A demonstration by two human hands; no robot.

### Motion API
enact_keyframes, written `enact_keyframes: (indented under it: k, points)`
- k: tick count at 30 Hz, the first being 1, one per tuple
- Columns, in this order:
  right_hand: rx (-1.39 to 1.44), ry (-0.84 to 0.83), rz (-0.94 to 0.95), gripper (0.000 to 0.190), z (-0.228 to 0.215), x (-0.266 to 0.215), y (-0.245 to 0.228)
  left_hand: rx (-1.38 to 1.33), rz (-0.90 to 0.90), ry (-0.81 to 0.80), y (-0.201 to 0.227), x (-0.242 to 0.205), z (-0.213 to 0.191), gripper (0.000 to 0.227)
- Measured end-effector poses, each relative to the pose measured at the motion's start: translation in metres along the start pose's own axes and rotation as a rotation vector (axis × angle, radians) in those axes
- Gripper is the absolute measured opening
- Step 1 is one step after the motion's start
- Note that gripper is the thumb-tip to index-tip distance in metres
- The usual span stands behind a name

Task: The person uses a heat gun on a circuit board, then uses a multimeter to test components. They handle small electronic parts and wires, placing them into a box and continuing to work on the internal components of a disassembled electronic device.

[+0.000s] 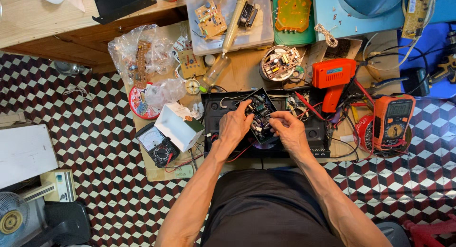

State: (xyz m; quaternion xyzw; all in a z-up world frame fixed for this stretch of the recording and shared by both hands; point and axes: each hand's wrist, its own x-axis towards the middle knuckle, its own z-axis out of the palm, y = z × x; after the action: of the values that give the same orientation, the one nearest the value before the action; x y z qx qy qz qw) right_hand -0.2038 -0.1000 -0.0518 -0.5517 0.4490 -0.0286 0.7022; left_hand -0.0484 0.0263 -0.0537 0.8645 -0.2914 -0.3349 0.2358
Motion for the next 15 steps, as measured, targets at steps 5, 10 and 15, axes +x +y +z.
enact_keyframes:
  k: [5, 10, 15]
  points:
    - [-0.069, -0.053, 0.014, 0.035, 0.001, -0.005, 0.004, 0.05, 0.059, -0.013, 0.003, 0.018, -0.002, 0.06]
    - [-0.163, -0.034, 0.043, 0.038, 0.0, -0.012, -0.003, 0.081, 0.06, -0.02, 0.005, 0.02, 0.001, 0.053]
    - [-0.193, -0.045, 0.04, 0.039, -0.001, -0.015, -0.006, 0.097, 0.002, 0.004, 0.006, 0.016, 0.005, 0.042]
